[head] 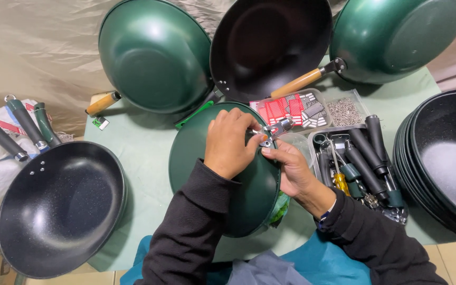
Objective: Attaching metal brackets and fasteners to the handles or rims of woks in preparation for sale or packaging.
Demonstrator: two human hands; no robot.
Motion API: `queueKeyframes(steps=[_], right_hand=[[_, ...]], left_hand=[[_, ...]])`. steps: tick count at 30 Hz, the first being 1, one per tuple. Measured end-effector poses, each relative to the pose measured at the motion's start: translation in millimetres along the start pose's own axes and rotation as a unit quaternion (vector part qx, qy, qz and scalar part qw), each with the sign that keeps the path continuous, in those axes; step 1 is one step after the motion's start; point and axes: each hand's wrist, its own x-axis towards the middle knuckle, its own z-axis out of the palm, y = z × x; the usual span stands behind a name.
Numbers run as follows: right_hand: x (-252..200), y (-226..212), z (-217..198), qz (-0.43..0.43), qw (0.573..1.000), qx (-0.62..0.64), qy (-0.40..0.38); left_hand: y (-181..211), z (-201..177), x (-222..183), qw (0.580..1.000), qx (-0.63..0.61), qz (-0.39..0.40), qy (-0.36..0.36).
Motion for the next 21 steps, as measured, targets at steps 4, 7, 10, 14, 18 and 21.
queueKeyframes(steps=[4, 7, 10, 14, 18, 21], right_hand=[[0, -1, 3, 0.0, 1.0, -0.003, -0.004], [3, 3, -4, 0.001, 1.0, -0.001, -0.002], [0, 0, 1, 0.002, 1.0, 0.001, 0.005], [5, 2, -6, -0.001, 1.0, 0.002, -0.002], [4, 2, -5, -0.002, 1.0, -0.006, -0.005], [2, 0, -2, -0.003, 1.0, -0.005, -0.002]], left_hand=[[3, -4, -1, 1.0, 0.01, 0.009, -0.009], [3, -4, 0, 1.0, 0.003, 0.013, 0.0], [2, -3, 0, 1.0, -0.004, -0.004, -0.001], [2, -1, 0, 1.0, 0.001, -0.002, 0.0], [3, -1, -1, 1.0, -0.004, 0.004, 0.007], [3, 0, -1, 1.0, -0.01, 0.002, 0.011]])
